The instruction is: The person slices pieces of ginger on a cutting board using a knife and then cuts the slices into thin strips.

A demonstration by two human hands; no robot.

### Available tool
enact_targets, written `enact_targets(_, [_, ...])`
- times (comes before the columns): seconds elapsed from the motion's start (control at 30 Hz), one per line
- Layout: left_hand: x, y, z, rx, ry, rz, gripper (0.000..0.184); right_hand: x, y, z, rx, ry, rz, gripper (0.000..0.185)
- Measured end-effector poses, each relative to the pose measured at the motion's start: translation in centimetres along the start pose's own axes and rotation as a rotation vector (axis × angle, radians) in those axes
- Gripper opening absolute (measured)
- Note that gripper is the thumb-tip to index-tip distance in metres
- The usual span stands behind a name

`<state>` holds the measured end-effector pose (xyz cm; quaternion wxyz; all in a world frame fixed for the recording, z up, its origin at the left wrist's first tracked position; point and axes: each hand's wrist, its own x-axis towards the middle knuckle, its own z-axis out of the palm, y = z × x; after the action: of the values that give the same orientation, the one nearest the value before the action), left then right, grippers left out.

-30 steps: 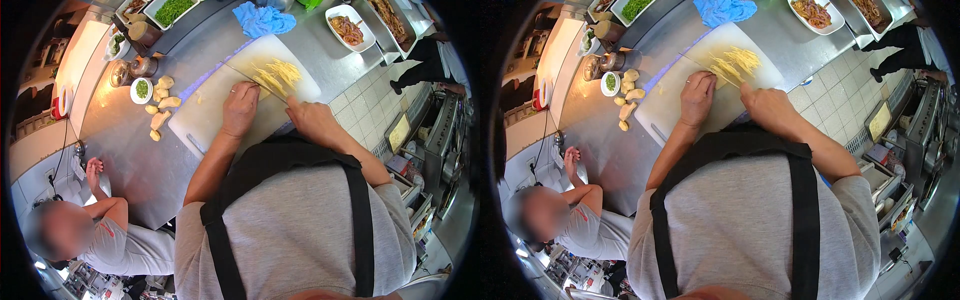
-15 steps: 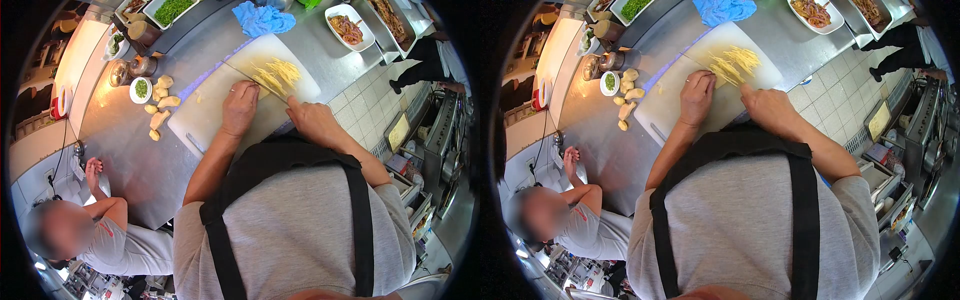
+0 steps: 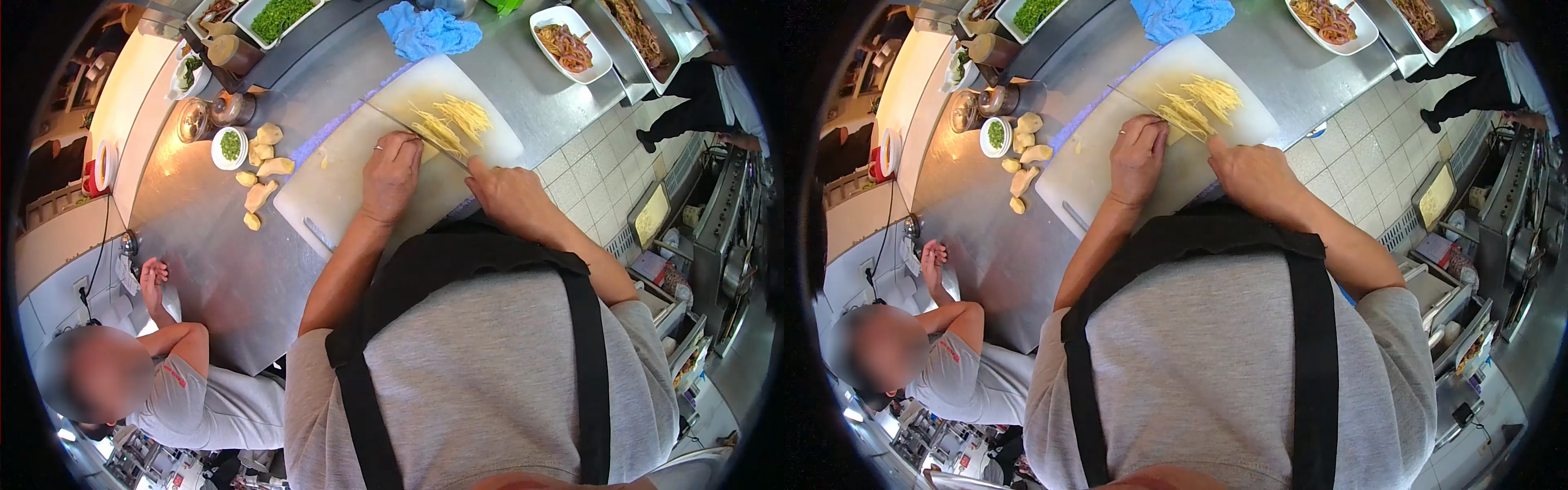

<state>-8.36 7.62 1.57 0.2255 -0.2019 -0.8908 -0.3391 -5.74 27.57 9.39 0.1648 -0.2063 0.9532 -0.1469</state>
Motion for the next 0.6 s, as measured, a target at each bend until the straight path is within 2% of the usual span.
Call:
enact_targets(0.23, [-0.1,-0.2,0.1,-0.03,0.014,-0.003,0.009,2.5,0.7,2.8,0.028,0.04,0.006,0.021])
enact_targets(0.47, [-0.2,-0.1,0.2,-0.025,-0.001,-0.029,0.009,0.3,-0.3,0.0,0.02,0.012,0.012,0.017])
enact_targets(0.6, [0.0,0.0,0.1,-0.036,0.003,-0.023,0.01,0.4,0.2,1.2,0.038,-0.01,0.023,0.021])
